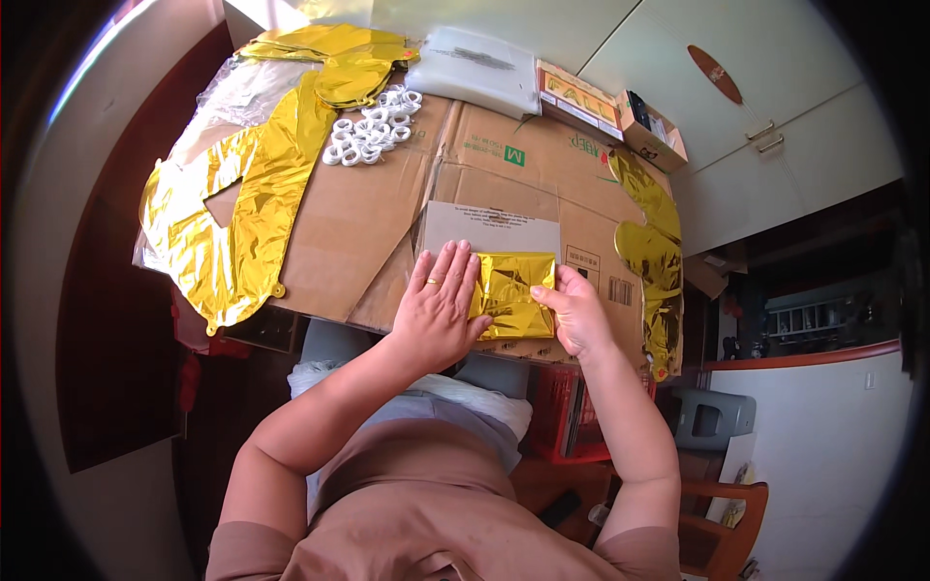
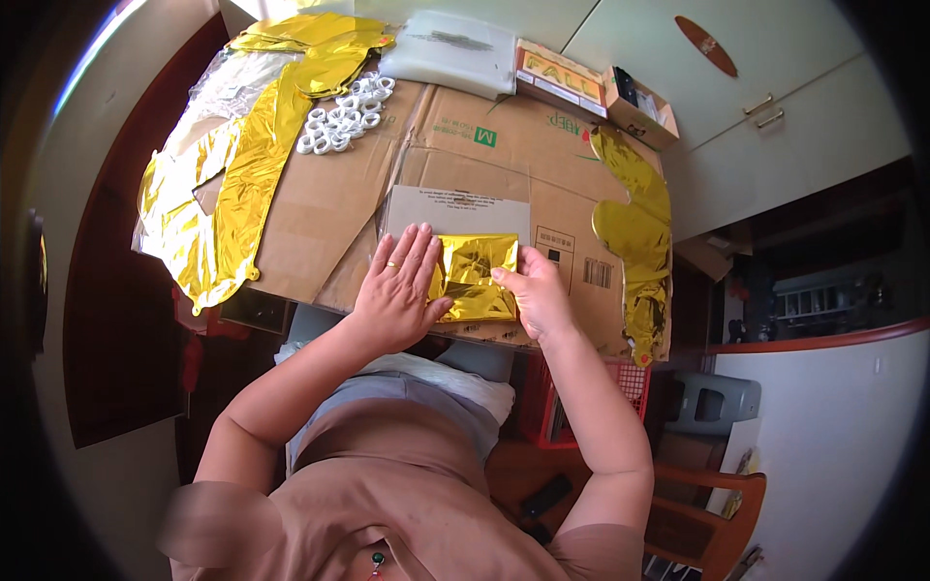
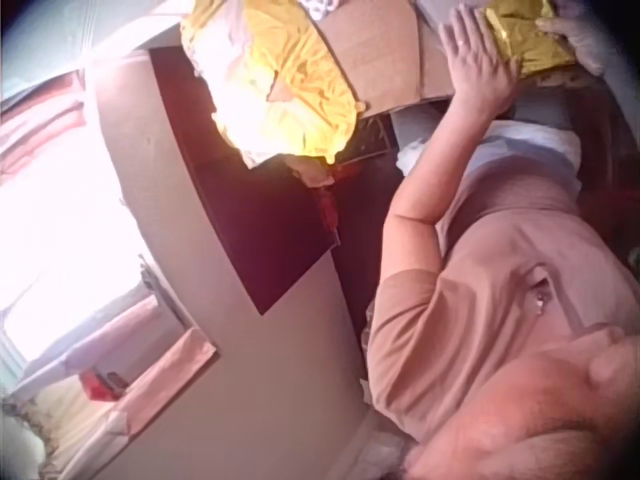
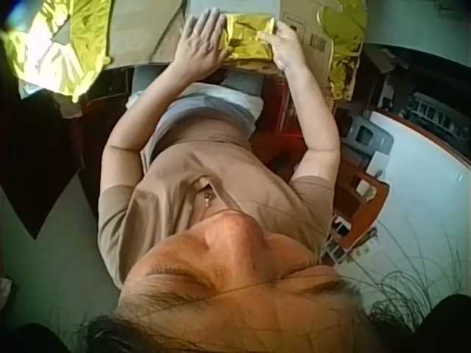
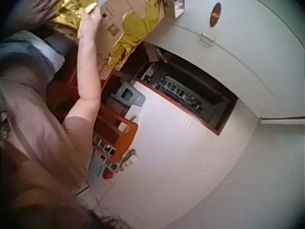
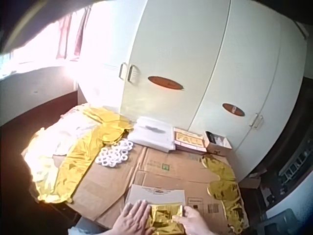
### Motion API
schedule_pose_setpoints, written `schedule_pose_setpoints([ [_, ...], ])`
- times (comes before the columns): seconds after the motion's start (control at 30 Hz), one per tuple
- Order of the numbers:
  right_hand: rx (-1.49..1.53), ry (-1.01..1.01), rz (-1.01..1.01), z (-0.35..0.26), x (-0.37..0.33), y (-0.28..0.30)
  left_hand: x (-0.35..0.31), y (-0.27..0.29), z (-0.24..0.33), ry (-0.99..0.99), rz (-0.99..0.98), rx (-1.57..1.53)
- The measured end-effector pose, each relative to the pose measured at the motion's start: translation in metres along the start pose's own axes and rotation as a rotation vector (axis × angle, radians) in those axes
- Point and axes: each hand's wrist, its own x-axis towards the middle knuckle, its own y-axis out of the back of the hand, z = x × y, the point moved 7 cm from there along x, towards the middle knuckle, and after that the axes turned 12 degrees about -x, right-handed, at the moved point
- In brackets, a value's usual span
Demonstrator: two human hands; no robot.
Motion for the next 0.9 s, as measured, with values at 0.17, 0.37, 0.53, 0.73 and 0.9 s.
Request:
schedule_pose_setpoints([
  [0.17,-0.427,0.280,0.220,-0.013,-0.010,0.009,-0.002,-0.002,-0.002,0.016,-0.026,0.035],
  [0.37,-0.879,0.495,0.359,-0.023,-0.024,0.008,-0.001,-0.001,0.000,-0.010,-0.005,0.003],
  [0.53,-1.432,0.783,0.386,-0.037,-0.030,-0.019,-0.002,0.002,0.002,-0.041,0.022,0.004],
  [0.73,-1.571,0.763,0.218,-0.036,-0.041,-0.062,-0.001,0.000,0.002,-0.021,0.019,0.021],
  [0.9,-1.625,0.650,0.140,-0.014,-0.027,-0.062,0.000,0.000,0.002,-0.010,0.003,-0.012],
])
